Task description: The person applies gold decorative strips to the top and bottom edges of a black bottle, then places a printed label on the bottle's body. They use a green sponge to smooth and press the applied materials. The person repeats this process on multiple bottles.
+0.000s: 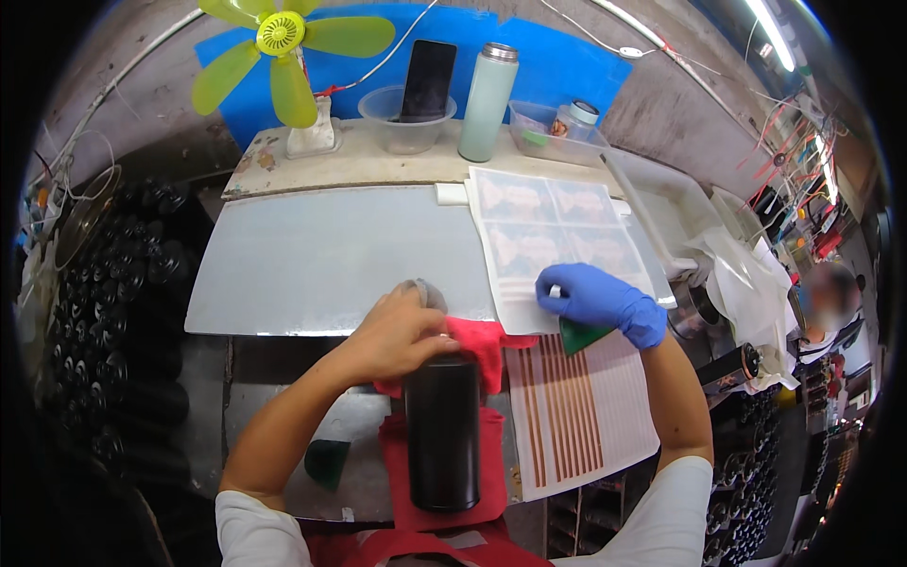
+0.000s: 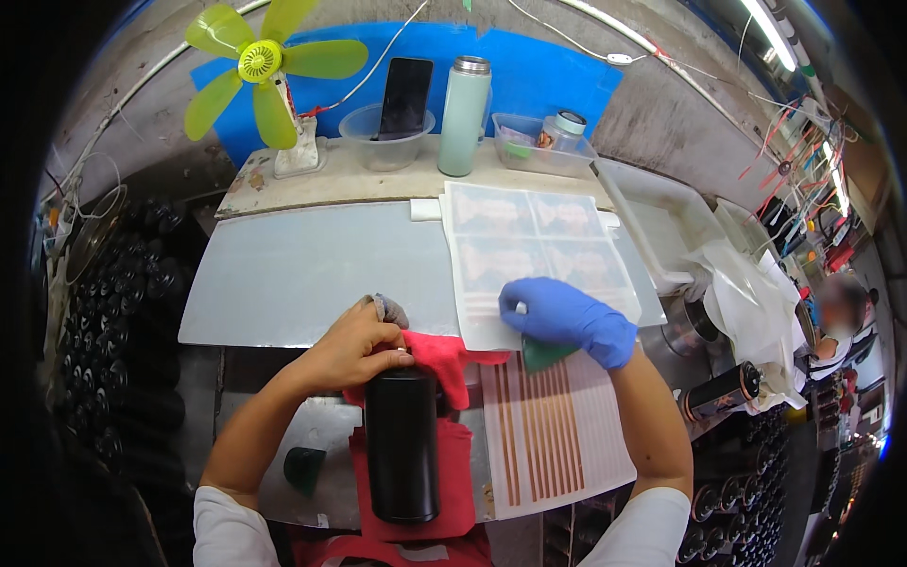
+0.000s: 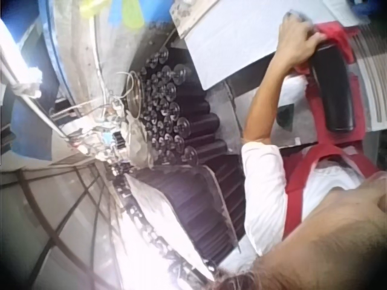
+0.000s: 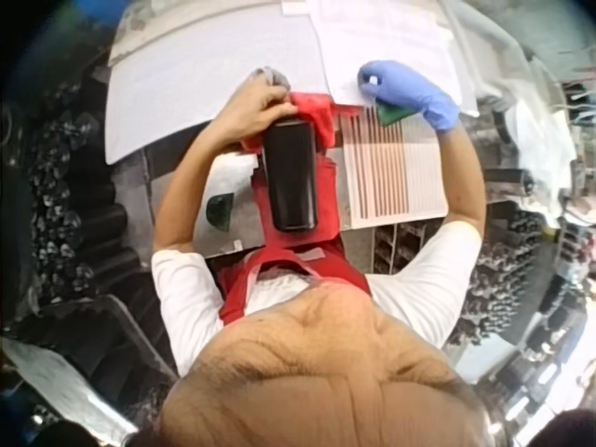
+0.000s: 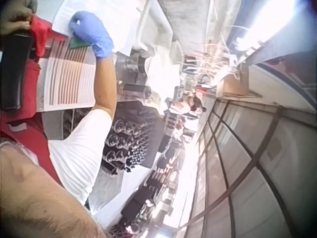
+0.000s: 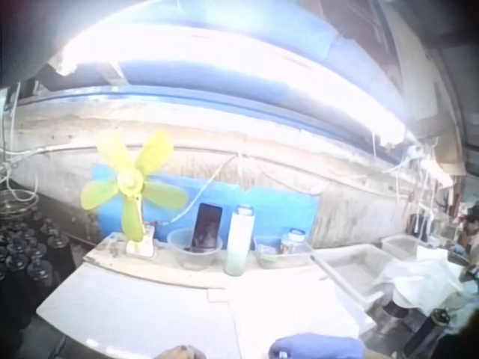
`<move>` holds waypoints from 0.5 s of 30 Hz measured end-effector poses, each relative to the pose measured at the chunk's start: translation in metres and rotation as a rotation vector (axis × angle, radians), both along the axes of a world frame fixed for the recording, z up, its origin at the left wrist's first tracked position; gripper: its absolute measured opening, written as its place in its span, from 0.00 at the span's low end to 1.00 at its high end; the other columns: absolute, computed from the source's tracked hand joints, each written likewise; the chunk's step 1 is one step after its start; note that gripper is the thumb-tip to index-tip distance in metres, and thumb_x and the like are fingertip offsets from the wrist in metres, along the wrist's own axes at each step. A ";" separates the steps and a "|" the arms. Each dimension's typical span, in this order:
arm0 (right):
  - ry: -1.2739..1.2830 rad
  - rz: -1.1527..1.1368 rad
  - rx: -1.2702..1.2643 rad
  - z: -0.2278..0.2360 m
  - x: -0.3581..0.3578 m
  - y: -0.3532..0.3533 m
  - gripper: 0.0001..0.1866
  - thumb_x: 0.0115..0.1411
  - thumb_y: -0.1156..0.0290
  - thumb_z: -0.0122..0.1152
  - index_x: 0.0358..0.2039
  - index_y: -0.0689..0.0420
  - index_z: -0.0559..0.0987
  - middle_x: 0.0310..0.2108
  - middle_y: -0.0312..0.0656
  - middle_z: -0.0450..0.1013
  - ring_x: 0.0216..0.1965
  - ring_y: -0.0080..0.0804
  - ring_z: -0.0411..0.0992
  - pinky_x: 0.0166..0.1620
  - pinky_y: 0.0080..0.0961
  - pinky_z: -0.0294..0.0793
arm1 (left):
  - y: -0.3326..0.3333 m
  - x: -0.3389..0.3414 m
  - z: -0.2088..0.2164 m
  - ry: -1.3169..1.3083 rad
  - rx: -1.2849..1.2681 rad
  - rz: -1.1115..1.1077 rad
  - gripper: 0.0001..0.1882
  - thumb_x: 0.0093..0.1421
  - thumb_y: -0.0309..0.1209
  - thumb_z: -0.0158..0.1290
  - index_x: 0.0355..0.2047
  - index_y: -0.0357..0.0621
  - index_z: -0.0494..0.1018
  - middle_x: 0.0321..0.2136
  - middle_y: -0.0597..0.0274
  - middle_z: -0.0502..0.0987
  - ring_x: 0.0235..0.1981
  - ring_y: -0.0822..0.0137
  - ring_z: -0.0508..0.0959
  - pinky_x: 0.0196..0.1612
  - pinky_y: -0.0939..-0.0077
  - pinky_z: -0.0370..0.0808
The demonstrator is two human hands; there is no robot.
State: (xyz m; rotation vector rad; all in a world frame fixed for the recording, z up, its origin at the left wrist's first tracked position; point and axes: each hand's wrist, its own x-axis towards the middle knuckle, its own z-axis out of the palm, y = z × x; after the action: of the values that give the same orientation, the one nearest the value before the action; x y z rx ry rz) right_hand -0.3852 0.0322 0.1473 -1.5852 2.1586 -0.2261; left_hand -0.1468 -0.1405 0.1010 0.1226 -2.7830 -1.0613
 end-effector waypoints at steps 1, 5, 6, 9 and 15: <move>-0.009 -0.013 -0.005 0.006 0.001 0.000 0.14 0.49 0.62 0.63 0.34 0.55 0.76 0.33 0.42 0.74 0.37 0.39 0.72 0.42 0.29 0.70 | 0.000 0.001 0.002 -0.040 -0.003 0.002 0.17 0.55 0.43 0.53 0.28 0.40 0.74 0.34 0.47 0.68 0.43 0.49 0.65 0.47 0.61 0.63; -0.028 0.069 -0.086 0.008 0.010 0.006 0.16 0.46 0.62 0.66 0.34 0.55 0.76 0.32 0.41 0.74 0.34 0.37 0.72 0.40 0.28 0.70 | -0.001 0.003 -0.002 0.027 -0.028 -0.002 0.15 0.55 0.43 0.53 0.28 0.42 0.75 0.34 0.49 0.69 0.42 0.50 0.66 0.47 0.62 0.63; -0.028 0.120 -0.118 0.000 0.013 0.008 0.17 0.46 0.62 0.67 0.34 0.55 0.76 0.32 0.40 0.74 0.34 0.36 0.72 0.40 0.28 0.70 | 0.000 0.003 -0.002 0.012 -0.027 0.006 0.15 0.55 0.42 0.53 0.29 0.42 0.76 0.34 0.49 0.69 0.42 0.50 0.66 0.47 0.62 0.63; 0.008 0.070 -0.031 -0.001 0.010 0.010 0.13 0.46 0.63 0.66 0.32 0.54 0.77 0.31 0.39 0.73 0.34 0.36 0.72 0.40 0.27 0.70 | 0.002 0.000 0.001 -0.013 -0.010 0.006 0.15 0.55 0.42 0.53 0.29 0.42 0.76 0.35 0.50 0.69 0.42 0.51 0.66 0.47 0.63 0.63; -0.021 -0.008 0.012 -0.001 0.001 0.009 0.12 0.48 0.62 0.62 0.31 0.54 0.78 0.32 0.41 0.74 0.37 0.40 0.72 0.42 0.30 0.70 | 0.003 0.001 -0.004 0.075 0.017 0.016 0.11 0.53 0.36 0.56 0.24 0.40 0.73 0.36 0.56 0.70 0.41 0.57 0.66 0.45 0.68 0.63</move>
State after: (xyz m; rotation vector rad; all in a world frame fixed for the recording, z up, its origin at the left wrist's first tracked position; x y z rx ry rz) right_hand -0.3840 0.0412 0.1465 -1.5612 2.1462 -0.2310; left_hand -0.1455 -0.1379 0.0972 0.1048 -2.7020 -1.0638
